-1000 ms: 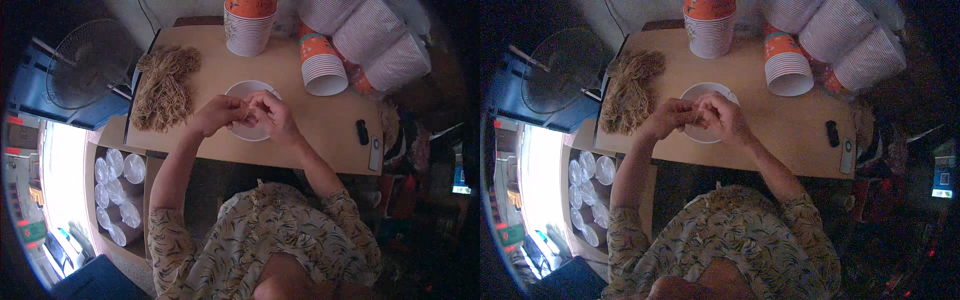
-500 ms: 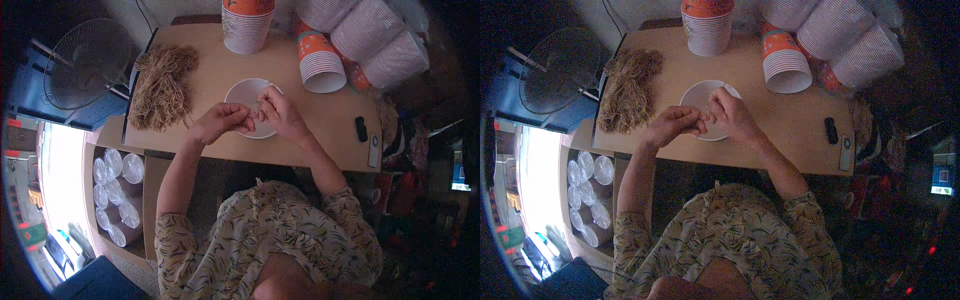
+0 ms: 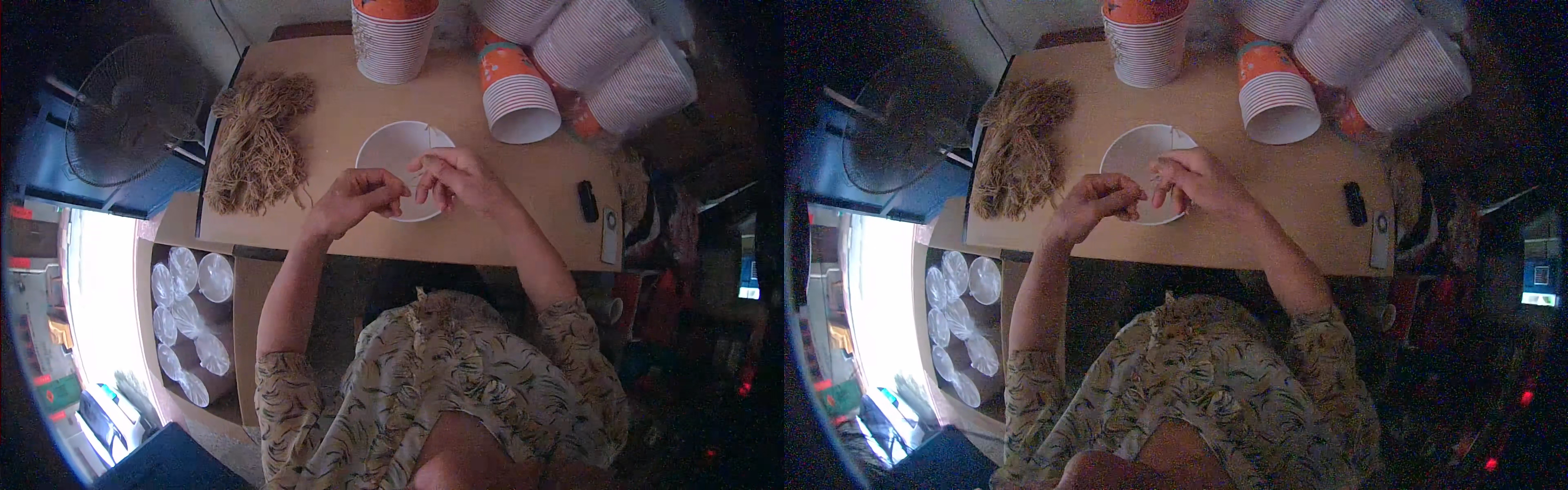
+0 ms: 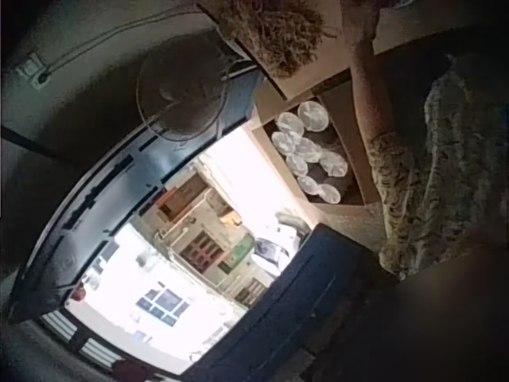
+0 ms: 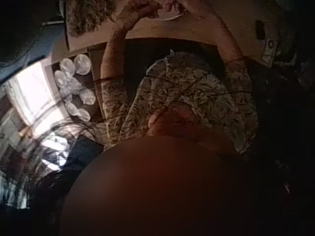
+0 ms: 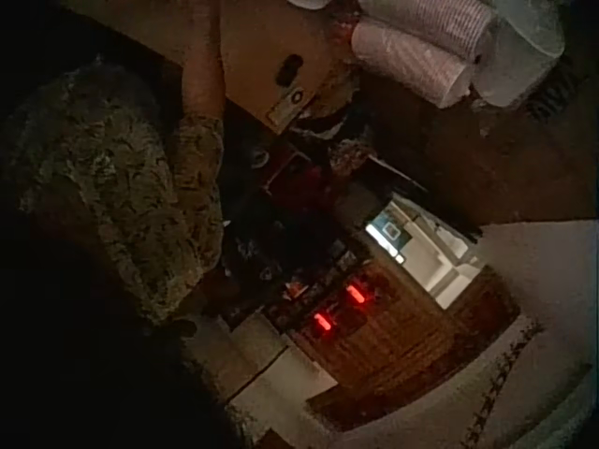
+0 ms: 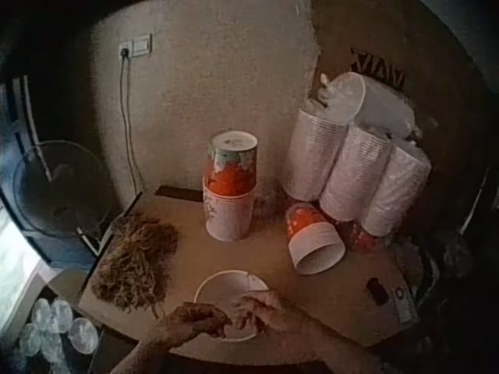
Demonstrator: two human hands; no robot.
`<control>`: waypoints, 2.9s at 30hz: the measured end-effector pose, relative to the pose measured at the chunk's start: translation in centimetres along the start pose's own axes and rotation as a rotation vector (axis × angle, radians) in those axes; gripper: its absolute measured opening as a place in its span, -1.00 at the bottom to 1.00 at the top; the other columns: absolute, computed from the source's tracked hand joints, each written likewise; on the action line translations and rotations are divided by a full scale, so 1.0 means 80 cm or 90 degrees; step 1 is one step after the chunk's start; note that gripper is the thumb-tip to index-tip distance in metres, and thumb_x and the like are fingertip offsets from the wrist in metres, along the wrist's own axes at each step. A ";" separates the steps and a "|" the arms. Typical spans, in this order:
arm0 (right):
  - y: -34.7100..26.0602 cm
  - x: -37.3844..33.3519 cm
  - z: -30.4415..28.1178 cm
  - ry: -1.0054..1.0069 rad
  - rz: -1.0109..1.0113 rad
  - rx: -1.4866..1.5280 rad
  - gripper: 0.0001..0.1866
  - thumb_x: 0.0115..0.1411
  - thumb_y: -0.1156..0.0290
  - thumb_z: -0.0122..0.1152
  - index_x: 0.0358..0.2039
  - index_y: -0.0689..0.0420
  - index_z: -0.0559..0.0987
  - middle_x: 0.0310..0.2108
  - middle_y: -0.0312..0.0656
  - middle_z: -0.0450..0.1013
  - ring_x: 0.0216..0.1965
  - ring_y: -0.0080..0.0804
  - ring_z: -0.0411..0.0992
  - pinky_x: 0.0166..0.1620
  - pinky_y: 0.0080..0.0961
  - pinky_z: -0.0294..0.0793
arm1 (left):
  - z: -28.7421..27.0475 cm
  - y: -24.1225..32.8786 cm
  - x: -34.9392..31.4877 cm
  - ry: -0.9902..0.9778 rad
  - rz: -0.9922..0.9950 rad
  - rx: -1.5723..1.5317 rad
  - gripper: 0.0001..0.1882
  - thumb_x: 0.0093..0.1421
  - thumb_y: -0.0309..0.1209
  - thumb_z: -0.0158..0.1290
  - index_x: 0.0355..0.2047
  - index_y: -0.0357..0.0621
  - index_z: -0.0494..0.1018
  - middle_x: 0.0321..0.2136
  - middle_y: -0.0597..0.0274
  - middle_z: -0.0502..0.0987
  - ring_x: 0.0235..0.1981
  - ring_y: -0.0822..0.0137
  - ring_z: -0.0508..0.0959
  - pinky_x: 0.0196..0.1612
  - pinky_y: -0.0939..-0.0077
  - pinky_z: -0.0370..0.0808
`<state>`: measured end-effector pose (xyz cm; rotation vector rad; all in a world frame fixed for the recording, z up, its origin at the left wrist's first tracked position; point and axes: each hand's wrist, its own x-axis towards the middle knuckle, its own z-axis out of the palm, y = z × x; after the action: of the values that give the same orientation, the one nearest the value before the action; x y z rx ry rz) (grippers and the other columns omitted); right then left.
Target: Attach string handles to cardboard containers by threading them through pre-punched holes.
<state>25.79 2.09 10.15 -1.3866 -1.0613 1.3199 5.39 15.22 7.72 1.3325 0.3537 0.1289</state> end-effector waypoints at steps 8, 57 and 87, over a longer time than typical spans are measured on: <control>0.001 0.000 -0.007 -0.013 -0.004 -0.094 -0.85 0.34 0.42 0.07 -0.26 0.24 0.52 -0.48 -0.25 0.55 -0.62 -0.71 0.36 -0.56 -0.67 0.39 | 0.000 -0.001 0.001 0.001 0.002 0.023 -0.75 0.37 -0.31 0.02 -0.20 -0.26 0.56 -0.41 0.29 0.59 -0.36 0.51 0.58 -0.17 0.57 0.55; 0.014 0.015 0.028 0.068 0.041 0.018 -0.84 0.24 0.41 0.15 -0.41 0.24 0.51 -0.65 -0.25 0.47 -0.75 -0.66 0.32 -0.70 -0.65 0.24 | 0.052 -0.051 0.003 0.399 0.361 0.277 -0.85 0.13 -0.62 0.22 -0.27 -0.25 0.54 -0.36 0.23 0.61 -0.38 0.46 0.60 -0.29 0.55 0.57; 0.023 -0.014 0.017 0.071 -0.072 -0.222 -0.82 0.19 0.53 0.20 -0.18 0.24 0.58 -0.35 -0.35 0.48 -0.34 -0.69 0.42 -0.28 -0.65 0.46 | 0.024 -0.023 -0.005 0.174 0.001 -0.193 -0.75 0.24 -0.51 0.15 -0.11 -0.38 0.47 -0.31 0.09 0.61 -0.27 0.31 0.64 -0.11 0.48 0.60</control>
<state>24.38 0.66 8.61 -1.6070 -1.3169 0.9947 5.39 12.89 6.36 1.0162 0.5412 0.3550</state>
